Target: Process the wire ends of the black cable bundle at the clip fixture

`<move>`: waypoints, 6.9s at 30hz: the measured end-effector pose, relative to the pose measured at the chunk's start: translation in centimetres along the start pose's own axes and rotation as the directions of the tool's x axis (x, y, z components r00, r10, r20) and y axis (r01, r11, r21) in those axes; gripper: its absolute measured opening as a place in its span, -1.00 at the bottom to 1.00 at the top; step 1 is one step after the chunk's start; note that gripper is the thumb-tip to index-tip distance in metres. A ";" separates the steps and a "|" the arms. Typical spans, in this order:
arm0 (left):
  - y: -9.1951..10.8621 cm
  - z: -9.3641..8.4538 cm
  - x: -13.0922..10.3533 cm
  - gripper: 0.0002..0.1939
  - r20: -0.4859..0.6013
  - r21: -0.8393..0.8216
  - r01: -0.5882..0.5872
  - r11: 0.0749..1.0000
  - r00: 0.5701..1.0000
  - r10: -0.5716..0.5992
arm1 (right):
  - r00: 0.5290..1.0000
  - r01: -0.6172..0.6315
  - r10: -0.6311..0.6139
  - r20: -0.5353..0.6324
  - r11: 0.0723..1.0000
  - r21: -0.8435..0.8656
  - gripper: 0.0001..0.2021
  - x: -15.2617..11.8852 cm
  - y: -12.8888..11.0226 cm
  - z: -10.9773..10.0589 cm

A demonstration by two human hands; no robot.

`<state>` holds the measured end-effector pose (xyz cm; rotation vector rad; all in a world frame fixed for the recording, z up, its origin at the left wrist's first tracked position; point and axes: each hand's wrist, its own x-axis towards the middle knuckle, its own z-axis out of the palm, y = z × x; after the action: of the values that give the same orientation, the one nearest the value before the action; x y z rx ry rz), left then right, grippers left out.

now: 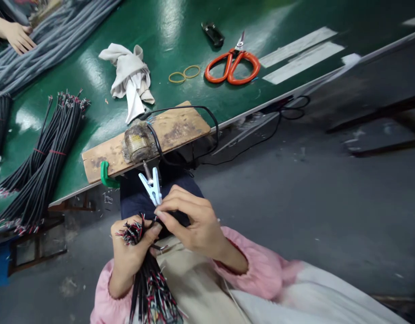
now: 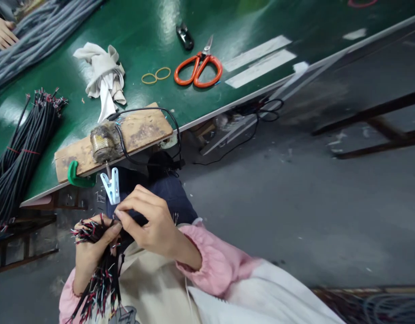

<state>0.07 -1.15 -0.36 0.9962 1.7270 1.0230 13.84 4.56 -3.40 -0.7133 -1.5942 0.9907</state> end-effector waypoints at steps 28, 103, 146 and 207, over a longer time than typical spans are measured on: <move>-0.4 0.4 -0.1 -0.62 -0.069 0.017 0.026 1.000 0.997 -0.025 | 0.993 0.004 0.006 -0.118 0.996 0.086 -0.83 -0.3 0.7 0.2; -0.6 0.2 0.5 -0.64 0.028 -0.094 -0.019 0.995 0.999 0.022 | 0.990 -0.129 0.140 -0.033 0.966 0.225 -0.72 -1.5 0.9 0.3; 0.1 0.5 0.3 -0.80 0.004 -0.097 -0.068 0.993 0.998 0.069 | 0.983 0.109 -0.099 -0.156 0.993 0.054 -0.89 -1.3 1.4 0.8; 0.8 0.5 0.9 -0.92 -0.062 0.026 -0.190 0.981 0.980 0.192 | 1.000 0.009 -0.001 -0.031 0.962 0.274 -0.93 -1.1 1.2 -0.3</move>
<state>0.39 0.09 0.03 1.1712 1.7209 1.1729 14.37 4.29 -4.93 -0.5294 -1.3955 1.1645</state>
